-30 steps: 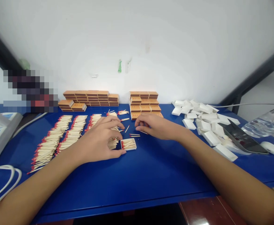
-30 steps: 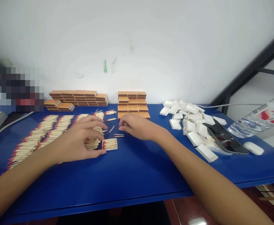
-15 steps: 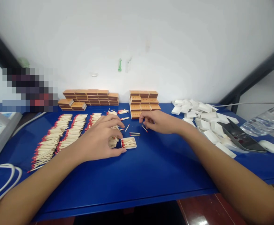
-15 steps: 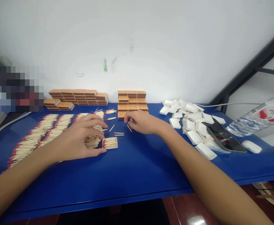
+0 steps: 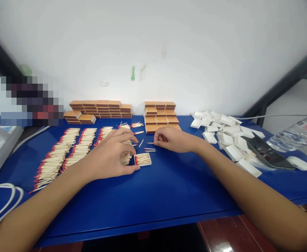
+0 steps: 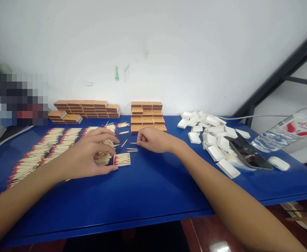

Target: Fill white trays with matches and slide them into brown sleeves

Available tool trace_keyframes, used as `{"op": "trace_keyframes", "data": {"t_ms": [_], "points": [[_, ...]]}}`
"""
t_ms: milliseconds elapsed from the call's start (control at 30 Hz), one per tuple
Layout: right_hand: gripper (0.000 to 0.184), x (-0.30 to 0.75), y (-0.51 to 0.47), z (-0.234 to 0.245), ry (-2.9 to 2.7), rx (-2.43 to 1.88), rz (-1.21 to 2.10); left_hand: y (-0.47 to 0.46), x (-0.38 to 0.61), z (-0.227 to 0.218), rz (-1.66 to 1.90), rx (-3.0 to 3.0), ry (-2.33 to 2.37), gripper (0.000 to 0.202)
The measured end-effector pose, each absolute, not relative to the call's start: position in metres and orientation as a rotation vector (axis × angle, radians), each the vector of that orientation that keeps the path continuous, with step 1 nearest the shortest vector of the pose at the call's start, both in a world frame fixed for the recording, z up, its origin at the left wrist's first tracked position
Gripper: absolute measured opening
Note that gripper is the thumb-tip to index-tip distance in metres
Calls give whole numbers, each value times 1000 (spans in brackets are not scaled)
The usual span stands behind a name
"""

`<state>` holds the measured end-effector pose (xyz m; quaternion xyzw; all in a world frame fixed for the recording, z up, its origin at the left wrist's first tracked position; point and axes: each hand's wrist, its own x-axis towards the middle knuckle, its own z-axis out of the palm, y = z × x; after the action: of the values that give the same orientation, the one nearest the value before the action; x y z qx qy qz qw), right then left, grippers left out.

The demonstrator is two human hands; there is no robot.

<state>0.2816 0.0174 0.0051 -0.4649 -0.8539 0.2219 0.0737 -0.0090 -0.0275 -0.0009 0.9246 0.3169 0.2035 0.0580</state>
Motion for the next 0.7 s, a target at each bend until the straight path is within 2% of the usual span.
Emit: {"op": "trace_keyframes", "data": {"t_ms": [167,433,700], "points": [[17,269,4,9,-2587,-1305,621,-28,-9,-1,606,2822,967,26],[8,265,-2,11,-2646,-1311,657,-27,-9,-1,596,2822,961,26],[12,261,-8,17,-2621,-1360,638,-28,-9,0,621,2827,950,25]]}}
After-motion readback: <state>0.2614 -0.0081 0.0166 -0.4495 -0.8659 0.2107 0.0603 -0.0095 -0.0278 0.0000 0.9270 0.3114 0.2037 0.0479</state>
